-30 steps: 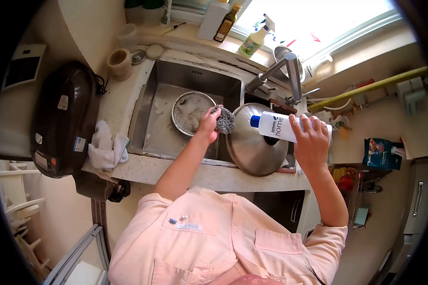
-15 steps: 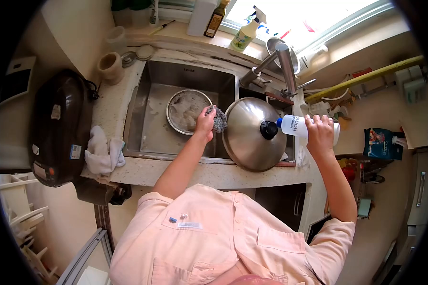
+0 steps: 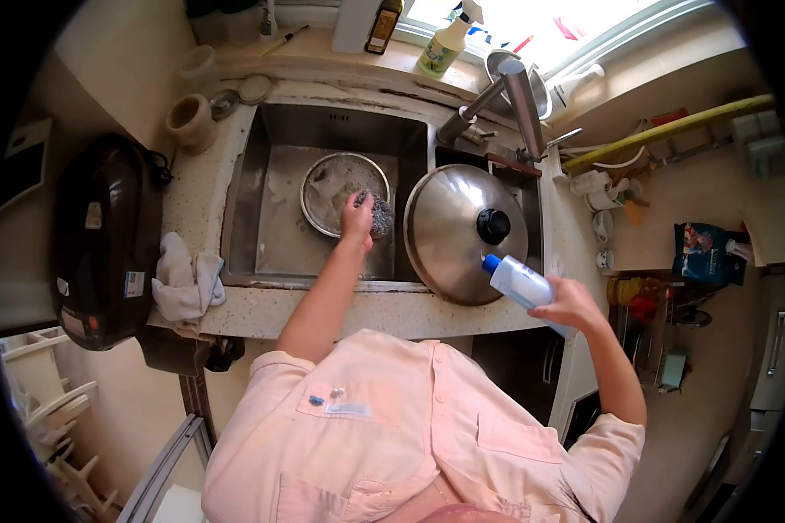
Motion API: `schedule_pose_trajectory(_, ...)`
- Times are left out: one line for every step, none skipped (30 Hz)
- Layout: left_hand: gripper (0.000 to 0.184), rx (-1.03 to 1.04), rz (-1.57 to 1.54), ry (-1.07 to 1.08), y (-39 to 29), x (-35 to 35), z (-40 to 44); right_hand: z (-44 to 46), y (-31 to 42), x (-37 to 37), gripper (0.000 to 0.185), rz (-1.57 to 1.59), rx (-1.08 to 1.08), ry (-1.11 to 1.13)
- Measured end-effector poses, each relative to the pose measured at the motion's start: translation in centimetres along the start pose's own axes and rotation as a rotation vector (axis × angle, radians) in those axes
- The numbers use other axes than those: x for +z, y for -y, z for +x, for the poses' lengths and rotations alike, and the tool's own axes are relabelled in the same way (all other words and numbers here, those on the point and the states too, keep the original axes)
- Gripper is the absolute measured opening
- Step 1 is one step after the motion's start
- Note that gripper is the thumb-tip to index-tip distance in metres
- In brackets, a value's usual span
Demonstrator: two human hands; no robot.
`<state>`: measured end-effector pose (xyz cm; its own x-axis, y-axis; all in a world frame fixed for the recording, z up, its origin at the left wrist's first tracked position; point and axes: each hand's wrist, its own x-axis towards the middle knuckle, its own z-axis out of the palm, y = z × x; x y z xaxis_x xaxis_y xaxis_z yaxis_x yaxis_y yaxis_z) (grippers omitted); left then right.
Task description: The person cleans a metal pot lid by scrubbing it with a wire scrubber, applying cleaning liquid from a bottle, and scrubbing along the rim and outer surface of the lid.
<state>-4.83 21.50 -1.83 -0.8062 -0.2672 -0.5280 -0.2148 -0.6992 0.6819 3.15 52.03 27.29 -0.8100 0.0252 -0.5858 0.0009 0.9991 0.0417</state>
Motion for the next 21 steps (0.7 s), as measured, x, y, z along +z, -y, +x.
schedule_pose_trajectory(0.028,0.002,0.014,-0.011,-0.1,-0.2,0.1,-0.4,-0.5,0.8,0.058,0.037,0.024,0.028)
schedule_pose_trajectory(0.028,0.003,0.029,-0.020,-0.2,-0.5,0.2,-0.7,-1.1,1.5,0.058,0.049,0.040,0.012)
schedule_pose_trajectory(0.028,-0.028,0.001,-0.003,-0.8,-0.5,-0.2,-1.0,-1.9,2.2,0.059,0.062,0.058,-0.004)
schedule_pose_trajectory(0.028,-0.031,0.002,-0.003,-0.8,-0.7,-0.2,-1.3,-2.8,2.8,0.060,0.076,0.077,-0.020)
schedule_pose_trajectory(0.028,-0.034,0.004,-0.002,-0.9,-0.8,0.0,-1.5,-3.6,3.3,0.058,0.092,0.119,-0.076)
schedule_pose_trajectory(0.028,-0.036,0.005,0.001,-1.1,-0.7,-0.1,-1.6,-4.5,3.6,0.056,0.067,0.151,-0.118)
schedule_pose_trajectory(0.028,-0.046,0.001,-0.012,-1.1,-0.4,-0.3,-1.7,-5.3,3.8,0.054,0.041,0.185,-0.161)
schedule_pose_trajectory(0.028,-0.060,0.007,-0.003,-1.1,-0.1,-0.6,-1.8,-6.0,3.8,0.053,0.013,0.219,-0.204)
schedule_pose_trajectory(0.028,-0.071,0.011,0.005,-1.2,0.3,-0.8,-1.8,-6.4,3.6,0.047,-0.006,0.230,-0.222)
schedule_pose_trajectory(0.028,-0.082,0.014,0.012,-1.1,0.6,-0.9,-1.9,-6.5,3.2,0.046,-0.028,0.233,-0.255)
schedule_pose_trajectory(0.027,-0.086,0.017,0.019,-0.3,0.6,-0.4,-2.0,-6.4,2.7,0.046,-0.051,0.235,-0.287)
schedule_pose_trajectory(0.027,-0.100,0.018,0.031,0.0,0.9,-0.4,-2.1,-6.3,2.2,0.046,-0.075,0.235,-0.318)
schedule_pose_trajectory(0.027,-0.113,0.020,0.042,0.3,1.1,-0.5,-2.0,-6.1,1.7,0.045,-0.096,0.225,-0.342)
schedule_pose_trajectory(0.027,-0.127,0.022,0.053,0.5,1.3,-0.6,-1.9,-5.9,1.2,0.045,-0.103,0.190,-0.370)
schedule_pose_trajectory(0.027,-0.130,0.023,0.065,0.8,1.5,-0.5,-1.8,-5.7,0.8,0.044,-0.111,0.154,-0.398)
schedule_pose_trajectory(0.027,-0.133,0.022,0.077,1.1,1.6,-0.5,-1.7,-5.5,0.5,0.044,-0.121,0.119,-0.427)
schedule_pose_trajectory(0.027,-0.137,0.020,0.088,1.4,1.8,-0.5,-1.6,-5.4,0.2,0.043,-0.120,0.128,-0.437)
schedule_pose_trajectory(0.026,-0.149,0.028,0.088,1.3,2.0,-0.7,-1.6,-5.4,0.0,0.043,-0.141,0.143,-0.442)
schedule_pose_trajectory(0.026,-0.160,0.036,0.085,1.1,2.2,-0.9,-1.6,-5.3,-0.2,0.043,-0.161,0.156,-0.446)
schedule_pose_trajectory(0.026,-0.170,0.043,0.081,0.9,2.3,-1.1,-1.6,-5.3,-0.2,0.042,-0.183,0.167,-0.451)
schedule_pose_trajectory(0.026,-0.168,0.040,0.086,0.9,2.2,-1.0,-1.7,-5.4,-0.1,0.042,-0.180,0.162,-0.424)
